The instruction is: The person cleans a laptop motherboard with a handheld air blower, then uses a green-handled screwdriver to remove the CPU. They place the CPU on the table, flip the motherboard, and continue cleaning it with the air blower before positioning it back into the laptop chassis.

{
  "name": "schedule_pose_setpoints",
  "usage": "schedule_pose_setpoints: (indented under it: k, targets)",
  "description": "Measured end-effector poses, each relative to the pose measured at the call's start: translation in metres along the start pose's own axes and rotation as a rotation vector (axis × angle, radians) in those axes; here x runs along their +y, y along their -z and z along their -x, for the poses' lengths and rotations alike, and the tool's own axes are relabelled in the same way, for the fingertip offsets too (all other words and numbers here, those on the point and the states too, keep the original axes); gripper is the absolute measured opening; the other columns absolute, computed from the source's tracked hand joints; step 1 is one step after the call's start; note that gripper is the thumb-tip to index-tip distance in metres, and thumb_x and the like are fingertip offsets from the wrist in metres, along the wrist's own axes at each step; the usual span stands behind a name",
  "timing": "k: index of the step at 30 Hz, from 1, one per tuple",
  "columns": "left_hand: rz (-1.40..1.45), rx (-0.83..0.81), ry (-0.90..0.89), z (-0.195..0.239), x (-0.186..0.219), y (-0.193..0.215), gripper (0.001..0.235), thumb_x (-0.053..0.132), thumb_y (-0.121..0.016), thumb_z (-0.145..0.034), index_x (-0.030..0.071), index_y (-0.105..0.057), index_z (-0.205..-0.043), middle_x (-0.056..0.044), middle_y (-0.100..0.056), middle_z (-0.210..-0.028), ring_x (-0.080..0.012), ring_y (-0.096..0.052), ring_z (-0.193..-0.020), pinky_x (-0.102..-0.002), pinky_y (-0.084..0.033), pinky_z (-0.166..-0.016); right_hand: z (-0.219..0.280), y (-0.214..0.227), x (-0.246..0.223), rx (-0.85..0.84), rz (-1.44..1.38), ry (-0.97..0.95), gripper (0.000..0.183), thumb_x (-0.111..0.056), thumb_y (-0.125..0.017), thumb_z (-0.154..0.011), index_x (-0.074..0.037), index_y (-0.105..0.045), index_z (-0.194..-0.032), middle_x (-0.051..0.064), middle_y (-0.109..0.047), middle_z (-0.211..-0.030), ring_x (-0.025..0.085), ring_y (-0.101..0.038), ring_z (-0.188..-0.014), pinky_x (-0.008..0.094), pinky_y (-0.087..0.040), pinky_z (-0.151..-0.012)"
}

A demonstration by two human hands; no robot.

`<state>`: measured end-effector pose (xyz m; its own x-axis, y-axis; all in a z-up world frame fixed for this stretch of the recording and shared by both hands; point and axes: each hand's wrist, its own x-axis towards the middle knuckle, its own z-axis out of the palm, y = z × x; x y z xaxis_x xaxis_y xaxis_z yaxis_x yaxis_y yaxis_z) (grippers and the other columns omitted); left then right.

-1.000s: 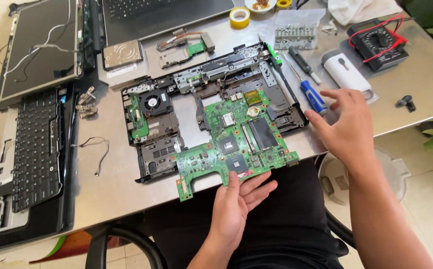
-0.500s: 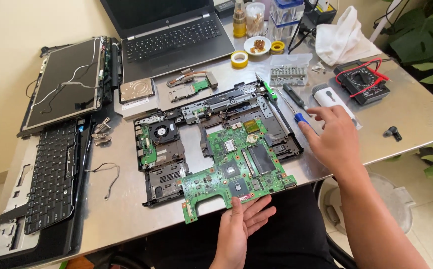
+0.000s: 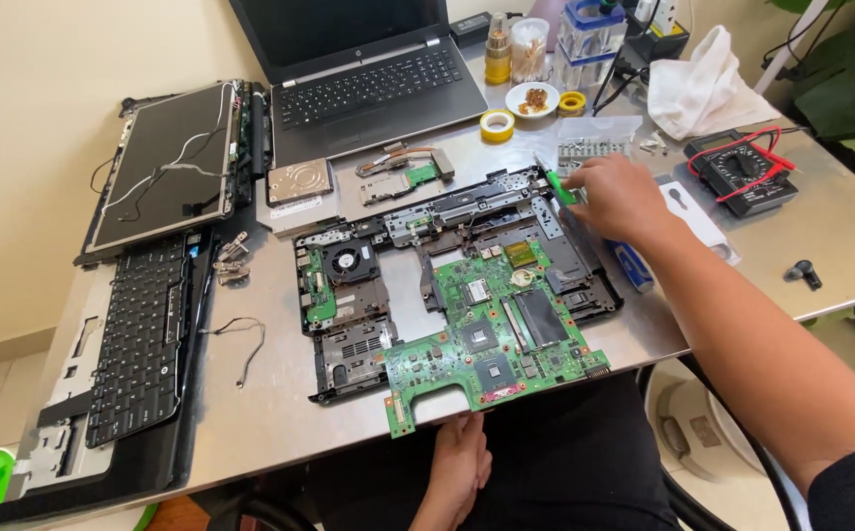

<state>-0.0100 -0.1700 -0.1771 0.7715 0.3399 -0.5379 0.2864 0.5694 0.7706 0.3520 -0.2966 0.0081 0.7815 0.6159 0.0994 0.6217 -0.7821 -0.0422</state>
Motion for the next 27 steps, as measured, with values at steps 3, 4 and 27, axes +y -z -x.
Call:
schedule_pose_setpoints:
  k: [3, 4, 27]
  targets:
    - [-0.178, 0.016, 0.127, 0.013, 0.016, -0.013, 0.041, 0.035, -0.052, -0.106, 0.006, -0.073, -0.125, 0.001, -0.026, -0.047, -0.0113, -0.025, -0.031, -0.028, -0.016, -0.034, 0.004, 0.002, -0.001, 0.039, -0.08, -0.041, 0.033, -0.032, -0.084, -0.086, -0.015, -0.08, -0.114, 0.008, -0.077, -0.118, 0.033, -0.066, -0.114, 0.054, -0.054, -0.088]
    - [-0.177, 0.014, 0.126, 0.016, 0.018, -0.014, 0.041, 0.035, -0.052, -0.106, 0.006, -0.073, -0.125, 0.001, -0.026, -0.047, -0.0113, -0.025, -0.031, -0.028, -0.016, -0.034, 0.006, 0.001, 0.0, 0.041, -0.078, -0.041, 0.033, -0.032, -0.084, -0.086, -0.015, -0.08, -0.114, 0.008, -0.077, -0.118, 0.033, -0.066, -0.114, 0.054, -0.054, -0.088]
    - [-0.338, -0.215, -0.324, 0.029, 0.003, -0.009, 0.03, 0.025, -0.051, -0.109, 0.006, -0.057, -0.086, -0.004, -0.046, -0.047, -0.0129, -0.042, -0.04, -0.029, -0.034, -0.045, 0.218, 0.046, -0.055, 0.831, -1.571, -0.084, 0.027, 0.002, -0.068, -0.09, 0.004, -0.06, -0.116, 0.02, -0.067, -0.112, 0.027, -0.067, -0.089, 0.033, -0.06, -0.085]
